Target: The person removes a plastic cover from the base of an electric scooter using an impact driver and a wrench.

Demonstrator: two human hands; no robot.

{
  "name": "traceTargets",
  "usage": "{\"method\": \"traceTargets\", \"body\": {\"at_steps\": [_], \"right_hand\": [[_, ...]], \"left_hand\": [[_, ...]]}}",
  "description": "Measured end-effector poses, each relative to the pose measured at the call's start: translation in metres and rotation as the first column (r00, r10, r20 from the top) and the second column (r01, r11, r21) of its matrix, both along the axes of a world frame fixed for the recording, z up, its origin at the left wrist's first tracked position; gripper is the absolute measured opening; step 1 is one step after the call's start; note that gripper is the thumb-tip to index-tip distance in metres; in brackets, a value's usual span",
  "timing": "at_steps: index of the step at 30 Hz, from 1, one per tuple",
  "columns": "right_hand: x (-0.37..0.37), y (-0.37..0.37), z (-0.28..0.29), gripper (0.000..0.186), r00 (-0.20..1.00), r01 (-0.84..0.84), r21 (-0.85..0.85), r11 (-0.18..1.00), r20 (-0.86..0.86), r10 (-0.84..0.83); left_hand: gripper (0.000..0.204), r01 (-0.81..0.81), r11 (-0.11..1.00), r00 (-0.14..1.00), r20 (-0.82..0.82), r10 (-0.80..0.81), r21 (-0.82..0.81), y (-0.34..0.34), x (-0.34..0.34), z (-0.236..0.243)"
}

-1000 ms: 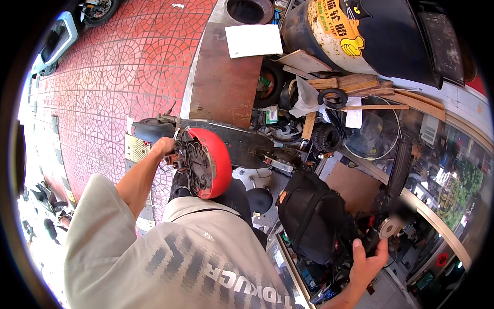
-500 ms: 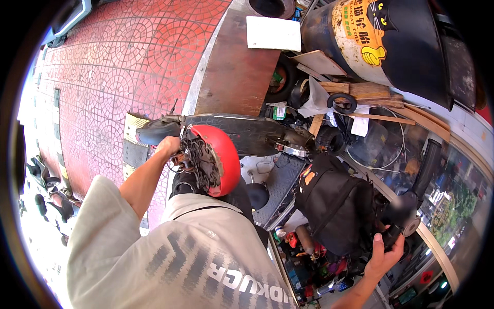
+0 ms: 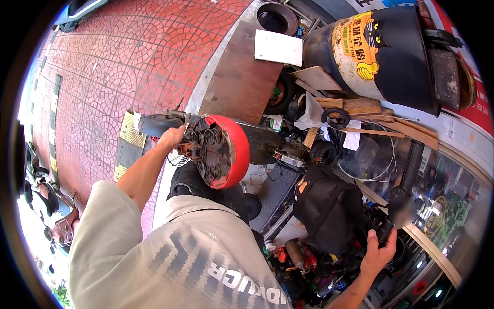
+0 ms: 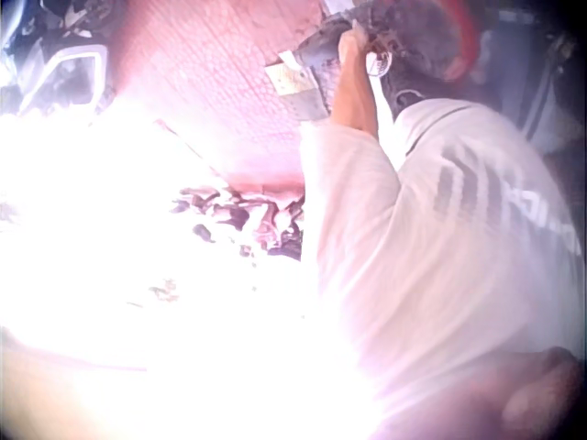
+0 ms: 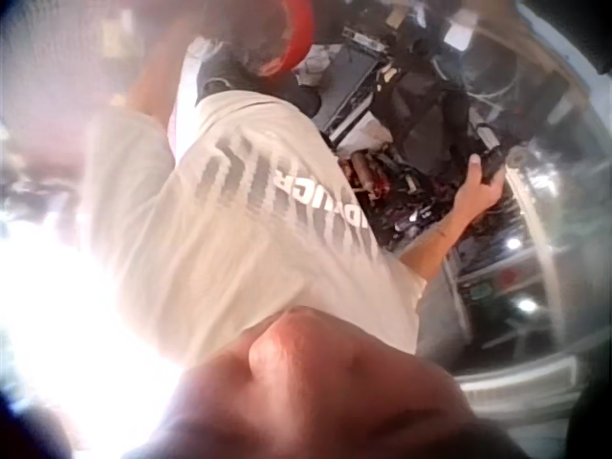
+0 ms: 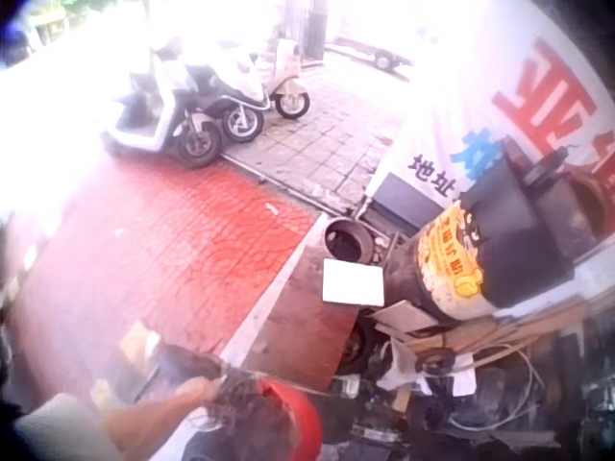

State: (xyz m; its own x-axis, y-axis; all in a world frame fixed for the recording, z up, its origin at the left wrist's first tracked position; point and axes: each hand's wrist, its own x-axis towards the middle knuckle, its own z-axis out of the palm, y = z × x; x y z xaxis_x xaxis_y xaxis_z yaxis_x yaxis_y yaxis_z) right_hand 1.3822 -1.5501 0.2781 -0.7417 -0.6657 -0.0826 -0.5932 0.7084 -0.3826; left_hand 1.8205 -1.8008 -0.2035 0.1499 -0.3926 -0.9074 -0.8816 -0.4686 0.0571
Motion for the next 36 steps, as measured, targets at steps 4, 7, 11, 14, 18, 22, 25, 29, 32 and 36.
{"method": "traceTargets", "body": {"at_steps": [4, 7, 11, 14, 18, 22, 25, 29, 32, 36], "right_hand": [[0.022, 0.001, 0.010, 0.044, 0.976, 0.073, 0.226, 0.972, -0.218, -0.023], [0.065, -0.022, 0.017, 0.055, 0.874, -0.129, 0.336, 0.933, -0.406, 0.267], [0.102, -0.061, 0.026, 0.059, 0.976, -0.199, -0.023, 0.980, -0.098, 0.196], [0.165, -0.112, -0.065, 0.064, 0.973, -0.169, -0.172, 0.971, 0.128, 0.192], [0.210, -0.170, -0.255, 0.064, 0.829, -0.544, -0.036, 0.838, 0.129, 0.544], [0.221, -0.186, -0.308, 0.066, 0.803, -0.593, 0.085, 0.801, -0.016, 0.596], [0.221, -0.192, -0.310, 0.063, 0.800, -0.593, 0.129, 0.795, -0.021, 0.600], [0.218, -0.187, -0.311, 0.064, 0.831, -0.554, 0.104, 0.826, 0.012, 0.556], [0.217, -0.188, -0.311, 0.062, 0.856, -0.517, 0.100, 0.850, 0.027, 0.517], [0.218, -0.188, -0.309, 0.062, 0.857, -0.514, 0.105, 0.851, 0.025, 0.514]], "left_hand": [[0.084, 0.059, 0.998, 0.994, -0.089, -0.056, 0.026, -0.008, 0.001, 0.009], [0.070, 0.148, 0.980, 0.984, -0.084, -0.160, -0.137, -0.021, 0.013, 0.018], [0.050, -0.006, 0.969, 0.999, -0.041, -0.005, -0.249, -0.029, 0.054, -0.069], [0.045, -0.007, 0.997, 0.983, -0.185, -0.007, -0.079, -0.047, 0.051, -0.128], [0.044, -0.024, 0.997, 0.982, -0.188, 0.010, -0.073, -0.037, 0.036, -0.157], [0.043, 0.142, 0.990, 0.986, -0.086, -0.143, -0.018, -0.046, 0.017, -0.156], [0.048, 0.268, 0.963, 0.963, -0.048, -0.267, 0.014, -0.057, 0.002, -0.122], [0.055, 0.262, 0.952, 0.965, -0.027, -0.261, 0.157, -0.054, -0.017, -0.148], [0.052, 0.327, 0.934, 0.941, 0.037, -0.335, 0.145, -0.057, -0.030, -0.127], [0.050, 0.357, 0.925, 0.928, 0.061, -0.367, 0.128, -0.054, -0.031, -0.133]]}}
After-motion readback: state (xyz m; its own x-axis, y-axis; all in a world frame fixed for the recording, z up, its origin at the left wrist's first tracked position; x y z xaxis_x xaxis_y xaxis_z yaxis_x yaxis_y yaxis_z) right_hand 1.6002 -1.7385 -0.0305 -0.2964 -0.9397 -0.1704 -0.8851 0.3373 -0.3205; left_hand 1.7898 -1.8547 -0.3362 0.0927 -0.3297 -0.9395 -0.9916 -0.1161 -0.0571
